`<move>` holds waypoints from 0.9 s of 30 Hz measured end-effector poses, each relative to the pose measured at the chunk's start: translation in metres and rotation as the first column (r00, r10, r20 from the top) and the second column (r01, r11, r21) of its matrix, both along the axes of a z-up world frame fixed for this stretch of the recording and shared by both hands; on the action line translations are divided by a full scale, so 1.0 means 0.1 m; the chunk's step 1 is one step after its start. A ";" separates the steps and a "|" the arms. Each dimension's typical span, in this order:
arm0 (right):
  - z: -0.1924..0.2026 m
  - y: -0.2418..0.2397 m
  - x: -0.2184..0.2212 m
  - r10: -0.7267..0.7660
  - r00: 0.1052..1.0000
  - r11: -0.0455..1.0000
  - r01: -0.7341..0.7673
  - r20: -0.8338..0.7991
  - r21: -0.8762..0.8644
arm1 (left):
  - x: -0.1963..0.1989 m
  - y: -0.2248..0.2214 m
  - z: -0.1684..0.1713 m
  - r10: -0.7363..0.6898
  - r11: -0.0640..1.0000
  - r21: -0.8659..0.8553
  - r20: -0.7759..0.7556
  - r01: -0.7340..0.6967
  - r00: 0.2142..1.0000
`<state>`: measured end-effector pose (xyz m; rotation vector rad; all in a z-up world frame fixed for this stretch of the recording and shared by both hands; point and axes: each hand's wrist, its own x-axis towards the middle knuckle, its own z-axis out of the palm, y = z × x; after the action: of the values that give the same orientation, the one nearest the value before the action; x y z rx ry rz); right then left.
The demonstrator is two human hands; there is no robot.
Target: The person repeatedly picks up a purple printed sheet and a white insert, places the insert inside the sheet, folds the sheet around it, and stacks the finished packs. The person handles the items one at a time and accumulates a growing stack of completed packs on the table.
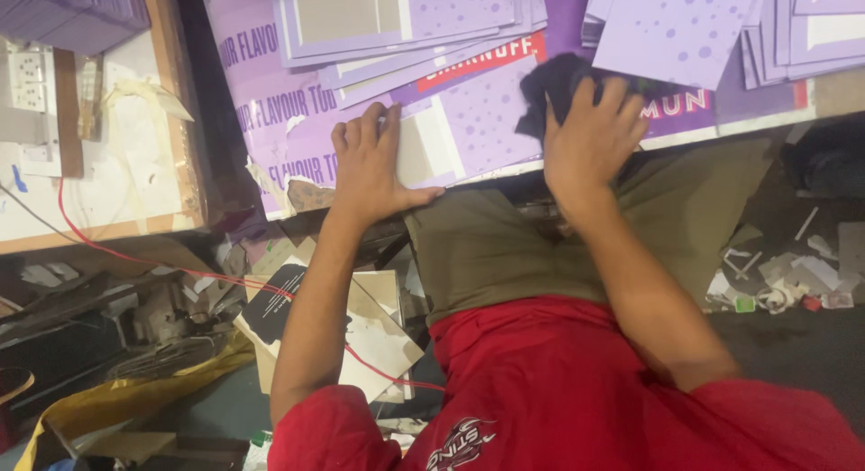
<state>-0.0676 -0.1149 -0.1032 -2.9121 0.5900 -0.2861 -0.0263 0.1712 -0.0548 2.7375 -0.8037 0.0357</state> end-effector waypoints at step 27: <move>0.60 0.16 -1.16 -0.063 0.761 0.712 -0.419 0.645 0.564 | -0.61 -0.13 0.84 0.210 0.976 -0.084 0.123 -0.201 0.970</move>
<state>-0.1839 -0.0985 -0.0434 -1.9388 0.1920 -0.7825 -0.0872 0.1584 0.0290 2.7618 -0.5361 0.2850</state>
